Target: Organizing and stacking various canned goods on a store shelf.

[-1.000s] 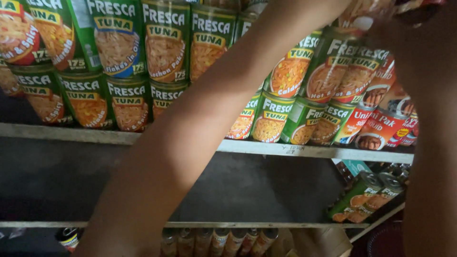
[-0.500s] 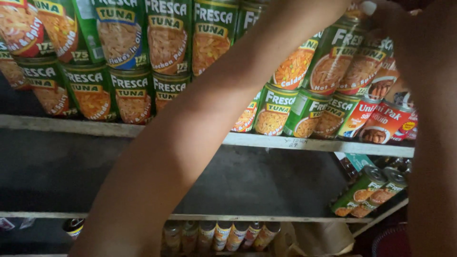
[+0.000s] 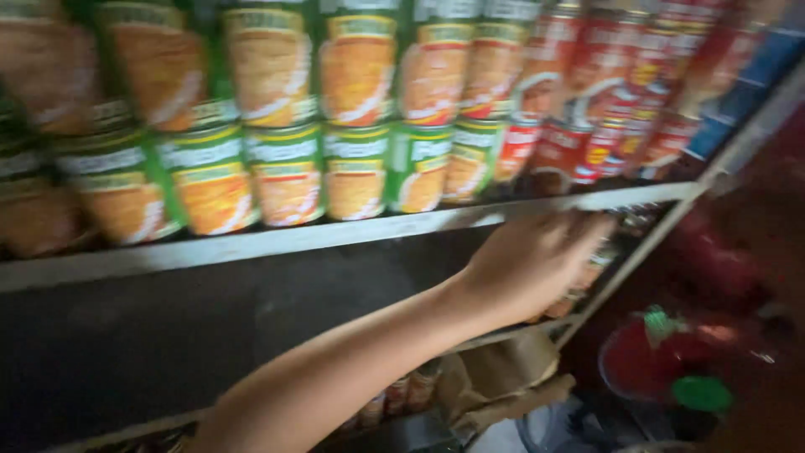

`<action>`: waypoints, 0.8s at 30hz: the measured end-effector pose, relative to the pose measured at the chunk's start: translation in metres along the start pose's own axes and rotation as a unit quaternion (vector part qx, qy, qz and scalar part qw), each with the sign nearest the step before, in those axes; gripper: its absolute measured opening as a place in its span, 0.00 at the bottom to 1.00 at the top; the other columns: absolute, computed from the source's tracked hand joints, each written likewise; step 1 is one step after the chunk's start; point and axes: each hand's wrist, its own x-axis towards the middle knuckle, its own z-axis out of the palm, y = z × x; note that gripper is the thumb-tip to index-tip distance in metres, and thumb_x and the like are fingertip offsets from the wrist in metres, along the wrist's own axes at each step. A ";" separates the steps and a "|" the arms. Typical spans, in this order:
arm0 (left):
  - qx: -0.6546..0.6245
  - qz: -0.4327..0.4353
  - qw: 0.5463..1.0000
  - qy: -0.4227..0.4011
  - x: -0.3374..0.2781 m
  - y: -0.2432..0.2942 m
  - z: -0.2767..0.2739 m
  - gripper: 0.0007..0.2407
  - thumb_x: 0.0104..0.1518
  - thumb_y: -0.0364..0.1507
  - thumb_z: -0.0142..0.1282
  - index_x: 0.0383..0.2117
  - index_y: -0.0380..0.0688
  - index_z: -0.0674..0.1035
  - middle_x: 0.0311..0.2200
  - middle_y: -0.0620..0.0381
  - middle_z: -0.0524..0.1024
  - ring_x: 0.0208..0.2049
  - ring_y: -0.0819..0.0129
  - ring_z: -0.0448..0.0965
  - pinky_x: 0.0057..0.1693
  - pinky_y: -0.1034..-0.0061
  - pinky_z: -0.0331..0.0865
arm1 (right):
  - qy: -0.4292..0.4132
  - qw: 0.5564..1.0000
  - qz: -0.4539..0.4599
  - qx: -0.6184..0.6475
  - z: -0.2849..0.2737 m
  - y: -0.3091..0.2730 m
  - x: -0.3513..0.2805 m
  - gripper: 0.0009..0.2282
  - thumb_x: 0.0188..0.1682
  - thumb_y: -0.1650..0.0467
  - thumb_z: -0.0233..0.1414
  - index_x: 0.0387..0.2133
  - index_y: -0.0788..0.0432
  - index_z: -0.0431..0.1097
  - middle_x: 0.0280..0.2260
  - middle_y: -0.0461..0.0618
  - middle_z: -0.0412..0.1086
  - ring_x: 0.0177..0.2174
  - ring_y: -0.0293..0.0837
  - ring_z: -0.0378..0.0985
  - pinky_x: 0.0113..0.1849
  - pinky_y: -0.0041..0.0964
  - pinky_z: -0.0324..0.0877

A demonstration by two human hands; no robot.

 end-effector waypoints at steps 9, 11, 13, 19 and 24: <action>-0.107 -0.305 0.945 -0.039 -0.072 -0.064 0.159 0.24 0.47 0.33 0.68 0.47 0.32 0.72 0.40 0.39 0.78 0.43 0.42 0.79 0.48 0.55 0.74 | -0.045 0.967 0.245 0.056 0.174 0.114 -0.057 0.13 0.47 0.69 0.61 0.44 0.59 0.77 0.34 0.57 0.79 0.30 0.49 0.81 0.33 0.44 0.74; -0.149 -0.360 0.921 -0.023 -0.055 -0.053 0.148 0.29 0.42 0.38 0.72 0.45 0.32 0.72 0.39 0.37 0.78 0.42 0.43 0.80 0.49 0.56 0.73 | -0.017 0.974 0.205 0.091 0.198 0.123 -0.064 0.12 0.45 0.72 0.60 0.43 0.60 0.77 0.32 0.57 0.79 0.31 0.48 0.82 0.34 0.43 0.75; -0.155 -0.374 0.914 -0.024 -0.055 -0.053 0.156 0.30 0.42 0.39 0.72 0.47 0.32 0.72 0.40 0.37 0.79 0.43 0.44 0.80 0.49 0.57 0.74 | -0.005 0.979 0.171 0.108 0.206 0.125 -0.066 0.12 0.45 0.72 0.59 0.43 0.60 0.76 0.32 0.56 0.79 0.31 0.47 0.82 0.35 0.42 0.75; -0.154 -0.367 0.917 -0.032 -0.051 -0.038 0.147 0.29 0.49 0.38 0.68 0.53 0.31 0.71 0.44 0.36 0.80 0.46 0.45 0.81 0.51 0.58 0.75 | -0.014 0.987 0.107 0.116 0.188 0.094 -0.065 0.19 0.41 0.72 0.62 0.47 0.62 0.72 0.34 0.56 0.79 0.33 0.48 0.83 0.36 0.43 0.76; -0.113 -0.310 0.943 -0.026 -0.010 0.002 0.061 0.27 0.52 0.35 0.67 0.54 0.29 0.70 0.48 0.35 0.76 0.49 0.41 0.78 0.53 0.56 0.72 | -0.056 0.981 0.166 0.078 0.127 0.007 -0.064 0.23 0.39 0.71 0.67 0.48 0.60 0.70 0.35 0.57 0.80 0.34 0.50 0.85 0.37 0.44 0.78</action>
